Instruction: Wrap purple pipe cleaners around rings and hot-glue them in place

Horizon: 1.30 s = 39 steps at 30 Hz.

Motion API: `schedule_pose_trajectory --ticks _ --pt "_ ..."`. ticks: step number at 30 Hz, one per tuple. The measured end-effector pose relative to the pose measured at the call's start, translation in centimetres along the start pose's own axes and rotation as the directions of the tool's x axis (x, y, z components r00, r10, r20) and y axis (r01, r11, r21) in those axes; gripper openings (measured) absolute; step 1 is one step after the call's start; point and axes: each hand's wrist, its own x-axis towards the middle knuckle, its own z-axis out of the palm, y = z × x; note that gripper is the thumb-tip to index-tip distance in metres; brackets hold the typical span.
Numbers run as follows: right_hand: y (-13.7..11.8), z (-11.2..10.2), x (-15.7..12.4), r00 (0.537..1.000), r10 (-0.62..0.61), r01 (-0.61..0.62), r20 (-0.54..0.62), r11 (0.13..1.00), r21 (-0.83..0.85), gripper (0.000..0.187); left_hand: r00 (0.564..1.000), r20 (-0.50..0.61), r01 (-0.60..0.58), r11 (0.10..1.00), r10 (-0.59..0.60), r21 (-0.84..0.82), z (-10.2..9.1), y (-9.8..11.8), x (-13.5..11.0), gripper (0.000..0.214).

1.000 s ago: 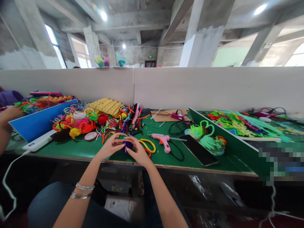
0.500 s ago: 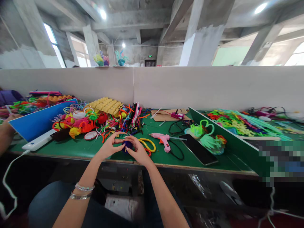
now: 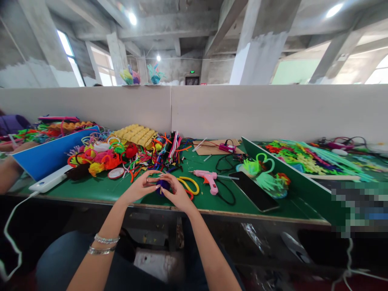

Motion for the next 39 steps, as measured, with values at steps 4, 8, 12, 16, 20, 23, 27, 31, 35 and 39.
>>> schedule_pose_trajectory --ticks 4,8,12,16,20,23,27,31,35,39 --pt "-0.1 0.0 -0.1 1.000 -0.009 0.010 0.008 1.000 -0.016 0.042 1.000 -0.028 -0.003 1.000 0.002 -0.016 0.1 -0.2 0.2 0.052" --pt "-0.1 0.0 -0.2 0.999 -0.028 0.029 0.015 0.999 -0.019 0.043 0.998 -0.053 0.017 0.999 -0.019 -0.036 0.2 -0.2 0.2 0.053" --pt "0.0 -0.1 -0.3 0.999 -0.044 0.044 0.024 0.999 -0.018 0.044 0.997 -0.063 0.039 0.999 -0.041 -0.034 0.4 -0.2 0.4 0.055" --pt "0.3 -0.1 -0.2 0.999 -0.040 0.040 0.009 0.999 -0.035 0.043 0.998 -0.063 0.000 0.999 -0.002 -0.041 0.7 -0.1 0.5 0.053" --pt "0.8 0.0 -0.1 0.998 -0.041 0.037 -0.044 0.996 -0.075 0.039 1.000 0.018 -0.018 0.997 0.019 -0.073 0.4 0.1 0.1 0.052" --pt "0.7 0.2 0.0 0.996 -0.024 0.013 -0.089 0.993 -0.114 0.039 0.993 0.115 -0.018 0.999 0.012 0.047 0.2 0.0 -0.5 0.075" --pt "0.1 0.5 0.1 0.987 0.015 -0.034 -0.163 0.993 -0.117 0.036 0.998 0.026 0.049 0.966 -0.058 0.255 1.5 -0.6 -0.6 0.106" --pt "-0.3 0.7 0.0 0.977 0.033 -0.051 -0.211 0.995 -0.082 0.038 0.962 -0.270 0.137 0.903 -0.024 0.407 3.5 -1.0 0.2 0.101" --pt "-0.9 0.8 0.0 0.978 0.017 -0.033 -0.209 0.997 -0.070 0.040 0.944 -0.327 0.092 0.916 0.045 0.390 3.6 -1.0 0.6 0.080" --pt "-2.7 -0.5 0.0 0.966 -0.083 0.036 -0.244 0.981 -0.189 0.037 0.962 -0.256 -0.054 0.989 0.089 0.141 2.9 -0.5 0.6 0.055"
